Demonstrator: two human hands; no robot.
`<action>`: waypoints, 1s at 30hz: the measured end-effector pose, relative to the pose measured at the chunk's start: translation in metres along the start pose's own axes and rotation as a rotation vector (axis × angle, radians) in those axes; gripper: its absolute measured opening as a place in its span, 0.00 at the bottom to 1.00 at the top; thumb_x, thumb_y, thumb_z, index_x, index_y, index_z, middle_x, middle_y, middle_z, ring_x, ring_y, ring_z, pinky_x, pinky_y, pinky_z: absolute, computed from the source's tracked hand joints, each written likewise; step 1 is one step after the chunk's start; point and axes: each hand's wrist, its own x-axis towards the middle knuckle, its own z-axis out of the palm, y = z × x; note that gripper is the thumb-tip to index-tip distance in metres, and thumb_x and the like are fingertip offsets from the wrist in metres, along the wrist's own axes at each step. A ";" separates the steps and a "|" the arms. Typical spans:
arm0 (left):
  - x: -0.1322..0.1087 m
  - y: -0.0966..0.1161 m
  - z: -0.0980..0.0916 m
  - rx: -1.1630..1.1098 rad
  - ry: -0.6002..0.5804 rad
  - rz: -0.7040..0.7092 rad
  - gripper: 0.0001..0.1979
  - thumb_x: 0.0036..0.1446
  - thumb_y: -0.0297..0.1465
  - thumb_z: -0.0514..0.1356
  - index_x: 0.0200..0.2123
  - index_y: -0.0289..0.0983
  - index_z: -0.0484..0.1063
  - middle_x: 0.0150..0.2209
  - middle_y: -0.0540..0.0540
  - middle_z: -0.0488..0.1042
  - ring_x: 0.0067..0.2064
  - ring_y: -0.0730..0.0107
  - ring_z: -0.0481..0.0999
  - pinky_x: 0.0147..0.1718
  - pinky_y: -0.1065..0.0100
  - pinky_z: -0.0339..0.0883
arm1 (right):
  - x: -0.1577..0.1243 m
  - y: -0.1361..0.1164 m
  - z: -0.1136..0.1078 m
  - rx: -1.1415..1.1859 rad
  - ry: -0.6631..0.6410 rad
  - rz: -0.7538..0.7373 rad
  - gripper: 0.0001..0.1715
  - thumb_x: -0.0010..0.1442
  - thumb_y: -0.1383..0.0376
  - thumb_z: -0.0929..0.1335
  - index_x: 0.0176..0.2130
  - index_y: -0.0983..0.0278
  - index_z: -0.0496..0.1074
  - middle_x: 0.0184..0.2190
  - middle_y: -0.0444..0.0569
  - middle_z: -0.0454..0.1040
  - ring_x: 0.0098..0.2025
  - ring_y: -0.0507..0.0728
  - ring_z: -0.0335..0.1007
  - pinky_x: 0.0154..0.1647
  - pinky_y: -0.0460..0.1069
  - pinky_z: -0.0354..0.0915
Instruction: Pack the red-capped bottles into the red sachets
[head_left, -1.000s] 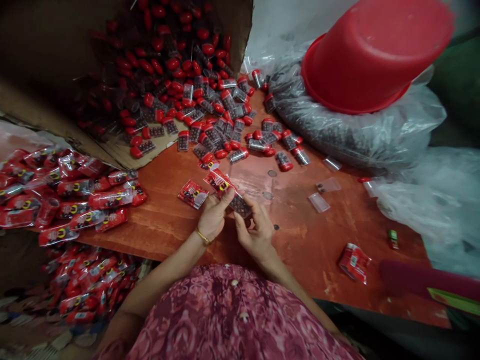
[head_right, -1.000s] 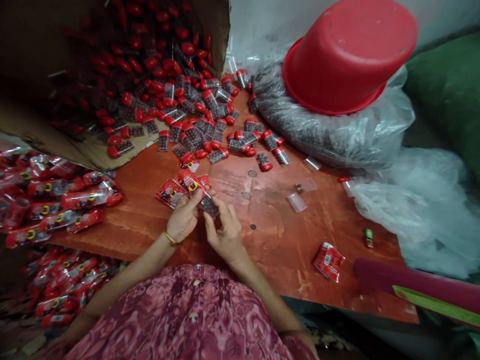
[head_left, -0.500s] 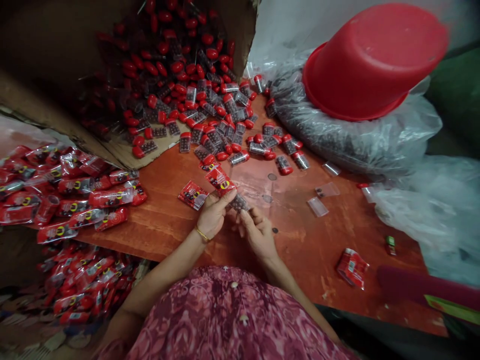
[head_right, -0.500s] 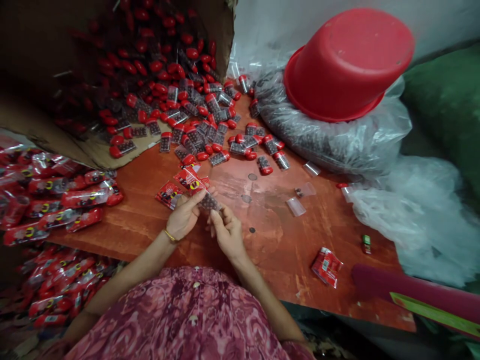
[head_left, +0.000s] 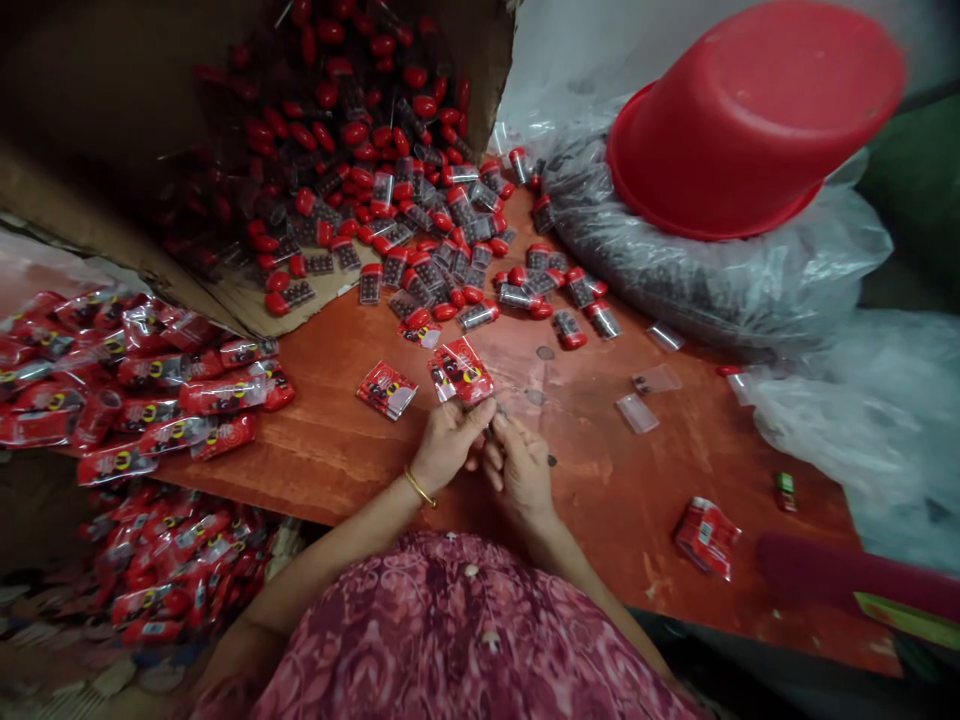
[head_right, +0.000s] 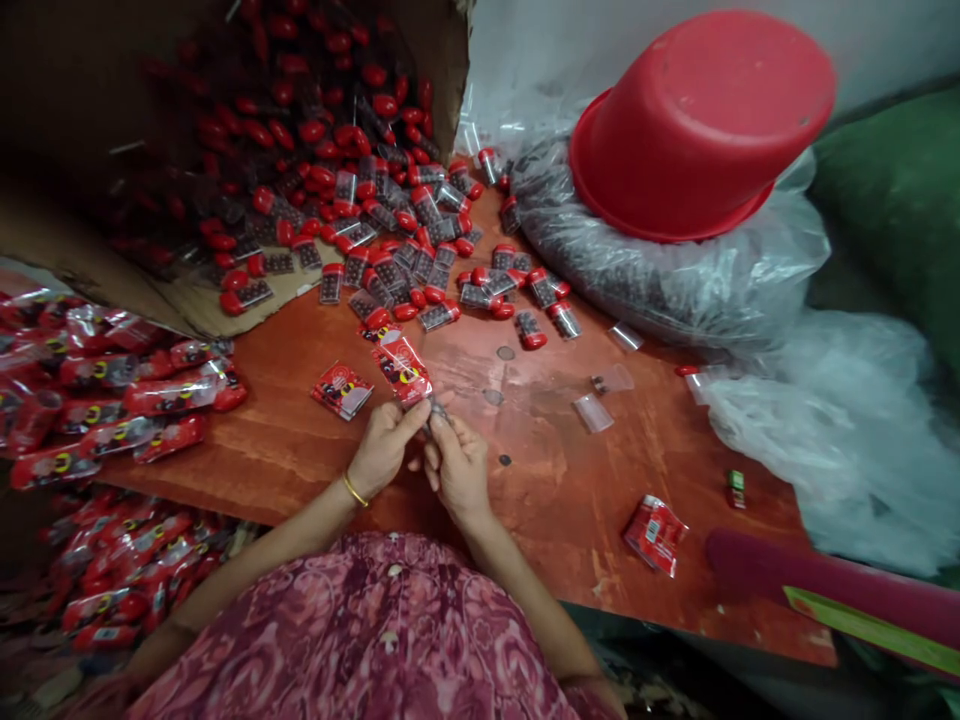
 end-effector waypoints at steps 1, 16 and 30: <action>0.001 0.001 -0.001 -0.011 0.026 0.036 0.25 0.51 0.47 0.57 0.41 0.32 0.74 0.15 0.53 0.66 0.15 0.78 0.62 0.13 0.76 0.54 | 0.001 0.000 0.000 -0.015 -0.007 -0.023 0.21 0.52 0.50 0.67 0.22 0.63 0.61 0.08 0.32 0.55 0.07 0.43 0.49 0.07 0.40 0.51; 0.002 0.010 0.000 0.018 0.096 0.171 0.14 0.47 0.41 0.63 0.26 0.34 0.74 0.23 0.50 0.73 0.24 0.76 0.69 0.26 0.73 0.64 | 0.001 0.000 -0.010 -0.348 0.049 -0.310 0.13 0.57 0.56 0.65 0.29 0.63 0.68 0.17 0.39 0.65 0.17 0.48 0.59 0.17 0.43 0.58; 0.006 0.017 0.014 0.278 0.046 0.041 0.14 0.50 0.40 0.59 0.25 0.35 0.75 0.14 0.52 0.66 0.17 0.75 0.64 0.17 0.73 0.58 | 0.002 0.015 -0.004 0.084 -0.016 -0.071 0.22 0.51 0.47 0.67 0.24 0.61 0.59 0.10 0.31 0.50 0.09 0.44 0.43 0.08 0.41 0.47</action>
